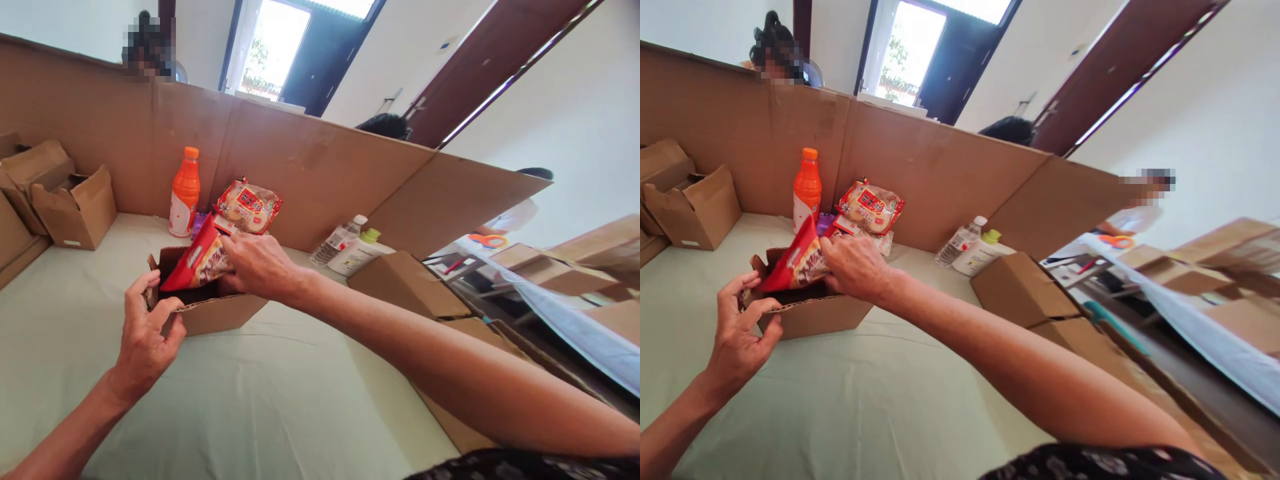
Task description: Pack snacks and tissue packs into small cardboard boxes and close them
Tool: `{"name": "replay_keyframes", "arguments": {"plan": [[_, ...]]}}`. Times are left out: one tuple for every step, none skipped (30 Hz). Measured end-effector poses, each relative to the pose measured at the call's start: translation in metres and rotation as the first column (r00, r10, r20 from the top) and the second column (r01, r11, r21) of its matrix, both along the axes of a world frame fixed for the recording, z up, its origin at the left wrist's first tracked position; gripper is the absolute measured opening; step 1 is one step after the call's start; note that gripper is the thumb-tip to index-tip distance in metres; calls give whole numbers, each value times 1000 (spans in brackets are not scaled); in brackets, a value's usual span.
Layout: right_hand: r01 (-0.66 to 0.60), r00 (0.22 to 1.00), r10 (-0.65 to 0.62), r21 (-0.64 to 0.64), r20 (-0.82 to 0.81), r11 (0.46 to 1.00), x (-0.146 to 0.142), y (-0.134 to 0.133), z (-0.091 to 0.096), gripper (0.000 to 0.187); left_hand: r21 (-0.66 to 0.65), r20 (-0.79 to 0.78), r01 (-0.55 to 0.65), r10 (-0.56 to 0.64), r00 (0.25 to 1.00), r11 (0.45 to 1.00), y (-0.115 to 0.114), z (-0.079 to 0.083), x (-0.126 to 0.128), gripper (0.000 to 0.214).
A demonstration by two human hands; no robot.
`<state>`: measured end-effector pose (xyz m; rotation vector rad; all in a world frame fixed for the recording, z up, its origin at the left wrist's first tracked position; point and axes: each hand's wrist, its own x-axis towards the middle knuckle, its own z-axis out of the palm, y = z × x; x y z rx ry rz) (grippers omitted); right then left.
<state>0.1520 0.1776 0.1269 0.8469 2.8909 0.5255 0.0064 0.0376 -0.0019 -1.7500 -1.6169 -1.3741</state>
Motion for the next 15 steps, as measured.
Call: {"name": "replay_keyframes", "arguments": {"plan": [[-27, 998, 29, -30, 64, 999, 0, 2, -3, 31, 2, 9, 15, -15, 1000, 1000, 0, -1, 1, 20], [-58, 989, 65, -61, 130, 996, 0, 4, -6, 29, 0, 10, 29, -29, 1000, 1000, 0, -2, 2, 19], [-89, 977, 103, -87, 185, 992, -1, 6, -8, 28, -7, 7, 36, -36, 999, 999, 0, -2, 2, 19], [-120, 966, 140, -104, 218, 987, -2, 8, -9, 28, -15, 3, 34, -34, 999, 999, 0, -3, 3, 20], [-151, 958, 175, -117, 228, 982, -3, 10, -10, 29, -22, -1, 27, -27, 1000, 999, 0, -3, 3, 21], [-186, 953, 210, -123, 219, 975, -5, 12, -11, 30, -27, -4, 20, -20, 1000, 999, 0, -2, 2, 21], [-225, 948, 247, -128, 200, 966, -8, 13, -13, 32, -31, -8, 16, -16, 1000, 999, 0, -2, 2, 22], [-266, 940, 288, -137, 181, 954, -11, 15, -15, 33, -39, -13, 18, -18, 1000, 999, 0, -2, 2, 22], [-301, 931, 324, -150, 170, 942, -16, 18, -19, 33, -46, -19, 21, -22, 1000, 999, 0, -2, 1, 22], [-326, 920, 353, -169, 170, 930, -20, 20, -23, 31, -52, -26, 25, -27, 999, 998, 0, -1, 1, 22], [-333, 912, 368, -198, 180, 922, -24, 23, -28, 29, -56, -31, 28, -30, 999, 998, 0, 0, 1, 22], [-321, 909, 369, -237, 195, 917, -28, 27, -32, 27, -61, -34, 29, -31, 999, 998, 0, 1, 0, 21], [-298, 912, 361, -290, 196, 910, -30, 30, -35, 26, -65, -35, 29, -31, 999, 997, 0, 2, -1, 20], [-273, 920, 351, -354, 175, 894, -29, 33, -36, 25, -68, -38, 31, -33, 999, 997, 0, 3, -2, 20], [-264, 933, 341, -421, 117, 868, -25, 36, -34, 25, -73, -42, 36, -39, 998, 997, 0, 4, -3, 20]]}}
